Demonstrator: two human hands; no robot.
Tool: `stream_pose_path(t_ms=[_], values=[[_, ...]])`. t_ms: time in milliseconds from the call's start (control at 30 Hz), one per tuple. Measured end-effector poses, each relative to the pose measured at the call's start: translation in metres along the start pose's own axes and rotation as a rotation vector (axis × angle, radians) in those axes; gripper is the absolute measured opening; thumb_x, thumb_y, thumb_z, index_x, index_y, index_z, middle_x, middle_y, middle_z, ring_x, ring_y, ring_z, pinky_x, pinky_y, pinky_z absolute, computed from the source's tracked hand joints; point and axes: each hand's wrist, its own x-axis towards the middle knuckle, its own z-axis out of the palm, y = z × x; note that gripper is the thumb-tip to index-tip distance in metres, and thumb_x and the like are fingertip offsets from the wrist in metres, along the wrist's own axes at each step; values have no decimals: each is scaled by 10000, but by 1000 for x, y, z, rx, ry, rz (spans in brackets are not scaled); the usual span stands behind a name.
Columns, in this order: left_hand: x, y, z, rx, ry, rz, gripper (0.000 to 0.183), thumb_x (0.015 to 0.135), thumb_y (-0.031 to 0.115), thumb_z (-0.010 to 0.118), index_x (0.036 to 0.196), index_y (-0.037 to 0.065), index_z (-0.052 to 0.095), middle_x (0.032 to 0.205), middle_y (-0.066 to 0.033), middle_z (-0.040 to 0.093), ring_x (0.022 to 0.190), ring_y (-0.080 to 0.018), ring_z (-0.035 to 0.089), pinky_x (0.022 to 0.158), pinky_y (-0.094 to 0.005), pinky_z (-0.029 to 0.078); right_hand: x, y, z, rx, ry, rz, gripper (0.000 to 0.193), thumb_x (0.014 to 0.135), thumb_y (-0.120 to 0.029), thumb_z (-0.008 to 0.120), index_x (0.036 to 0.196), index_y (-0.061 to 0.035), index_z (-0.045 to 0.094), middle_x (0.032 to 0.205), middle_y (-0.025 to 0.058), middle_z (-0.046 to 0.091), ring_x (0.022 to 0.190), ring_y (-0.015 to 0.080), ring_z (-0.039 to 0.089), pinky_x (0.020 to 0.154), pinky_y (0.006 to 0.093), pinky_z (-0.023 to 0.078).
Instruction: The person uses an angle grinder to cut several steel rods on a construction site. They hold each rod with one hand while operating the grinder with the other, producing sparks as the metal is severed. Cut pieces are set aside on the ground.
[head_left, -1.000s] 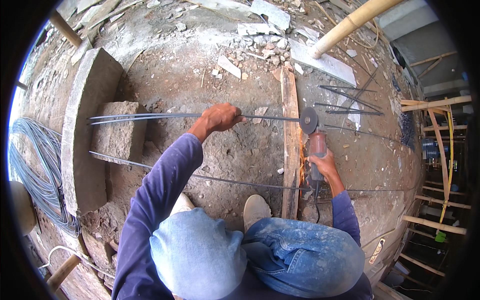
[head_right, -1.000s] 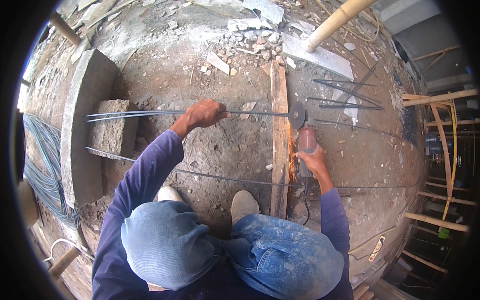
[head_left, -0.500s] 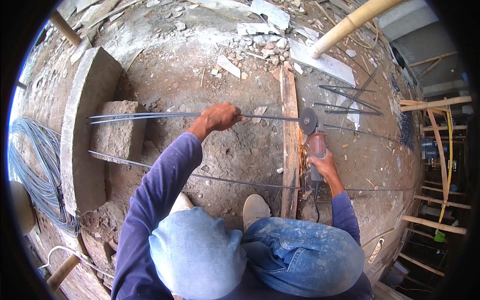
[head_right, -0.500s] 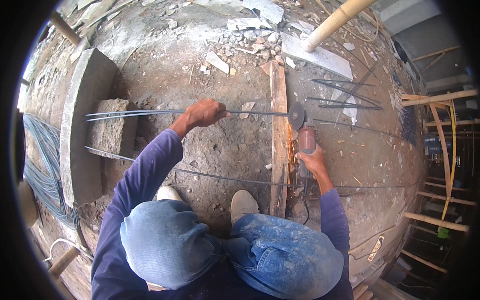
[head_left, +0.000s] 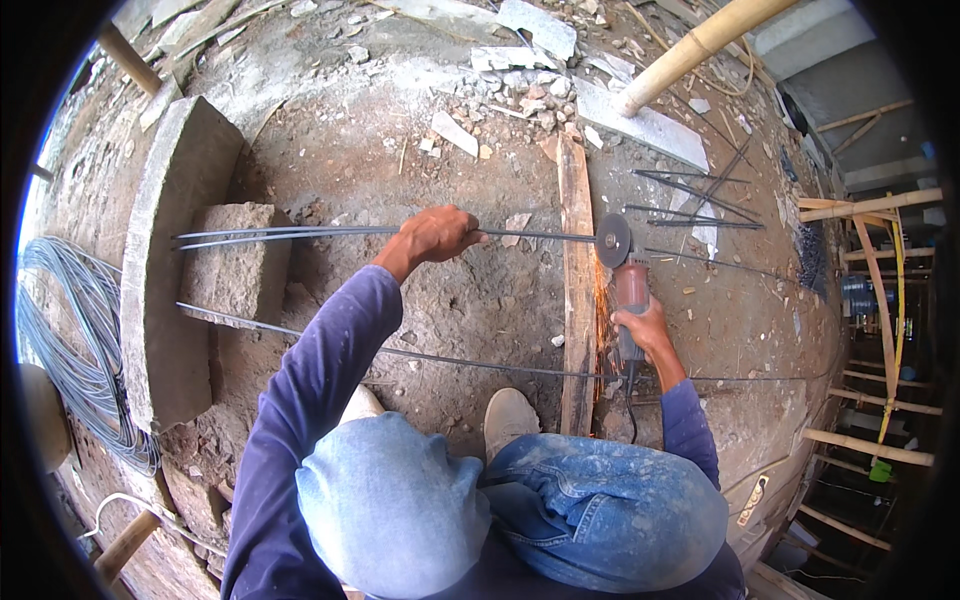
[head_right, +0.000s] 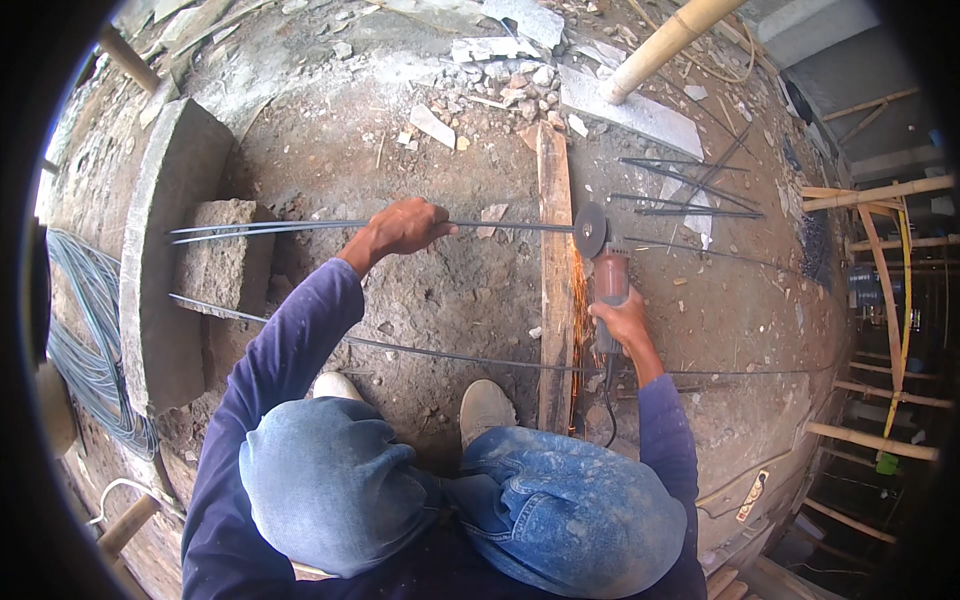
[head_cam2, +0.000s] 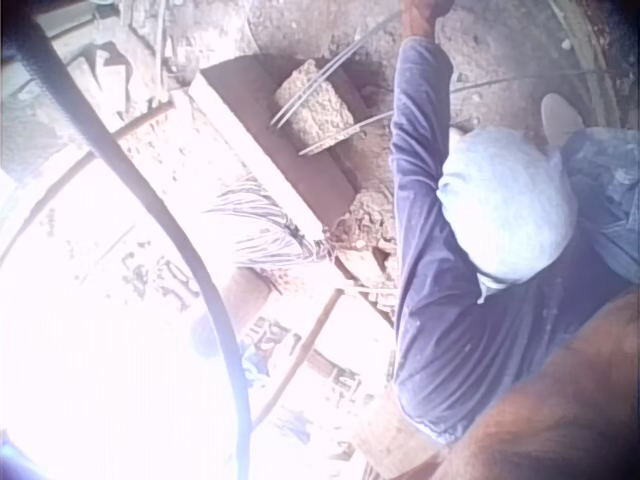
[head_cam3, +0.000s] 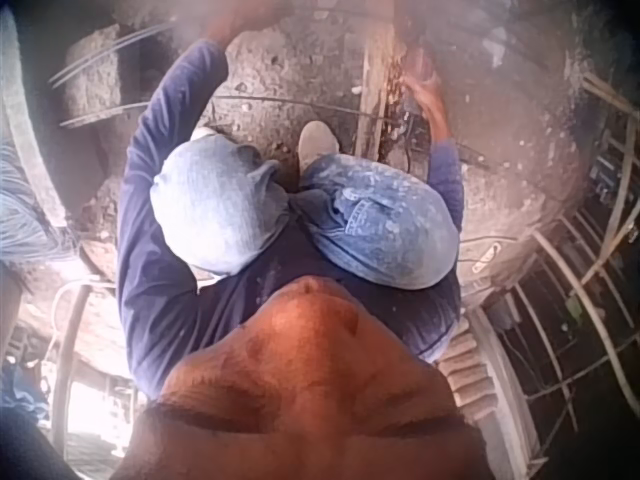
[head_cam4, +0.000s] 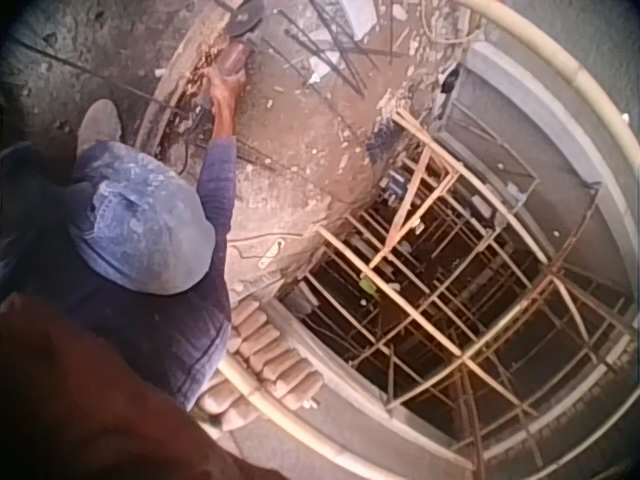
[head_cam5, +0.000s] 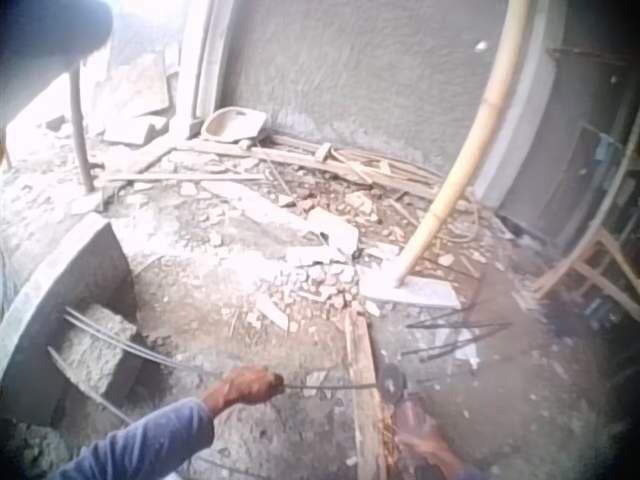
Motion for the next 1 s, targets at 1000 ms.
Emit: stream_pose_path(t_ms=[1000], values=[[-1, 0, 2, -13, 31, 16, 538, 1107, 549, 596, 1087, 57, 815, 970, -204, 801, 940, -428, 769, 833, -542, 585, -1, -7, 2, -10, 6, -21, 429, 796, -109, 843, 1175, -33, 656, 868, 64, 721, 690, 177, 707, 623, 368, 576]])
